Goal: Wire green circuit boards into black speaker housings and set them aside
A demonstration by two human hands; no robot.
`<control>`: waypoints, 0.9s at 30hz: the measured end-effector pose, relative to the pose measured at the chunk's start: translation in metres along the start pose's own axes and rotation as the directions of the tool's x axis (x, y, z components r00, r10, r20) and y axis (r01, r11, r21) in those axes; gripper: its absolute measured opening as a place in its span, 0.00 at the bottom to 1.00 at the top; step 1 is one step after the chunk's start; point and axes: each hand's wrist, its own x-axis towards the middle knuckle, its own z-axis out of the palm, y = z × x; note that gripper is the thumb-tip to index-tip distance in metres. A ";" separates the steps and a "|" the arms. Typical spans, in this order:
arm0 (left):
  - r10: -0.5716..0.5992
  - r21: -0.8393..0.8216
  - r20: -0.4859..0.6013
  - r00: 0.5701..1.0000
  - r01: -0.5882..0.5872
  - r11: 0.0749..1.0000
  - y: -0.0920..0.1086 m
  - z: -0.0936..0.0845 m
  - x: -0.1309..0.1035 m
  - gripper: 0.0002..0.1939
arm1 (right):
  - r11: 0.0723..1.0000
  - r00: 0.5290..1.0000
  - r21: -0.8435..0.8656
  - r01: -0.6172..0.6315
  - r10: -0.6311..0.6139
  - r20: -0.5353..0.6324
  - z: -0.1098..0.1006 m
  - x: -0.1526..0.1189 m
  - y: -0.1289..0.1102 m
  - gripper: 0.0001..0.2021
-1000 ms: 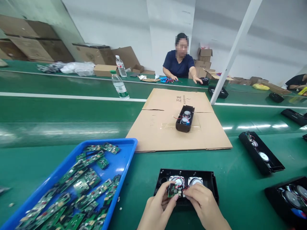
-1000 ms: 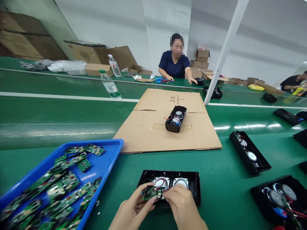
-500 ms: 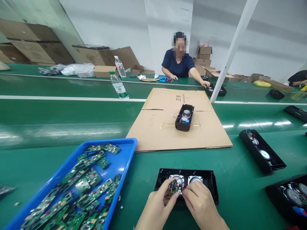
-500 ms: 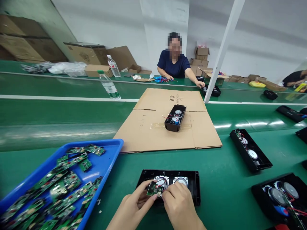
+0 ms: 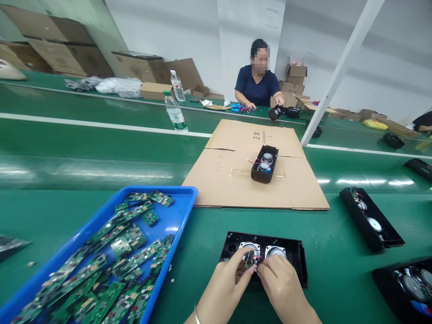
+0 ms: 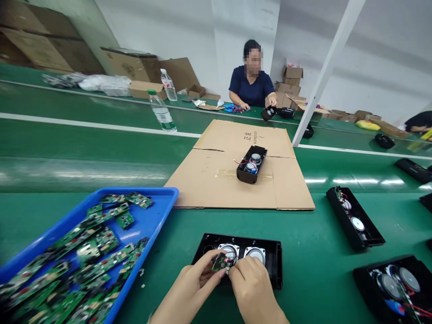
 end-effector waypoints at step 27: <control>-0.207 -0.258 -0.007 0.978 0.199 0.946 -0.010 -0.006 -0.003 0.12 | 0.918 0.603 -0.126 -0.376 0.346 0.719 -0.038 0.019 0.030 0.56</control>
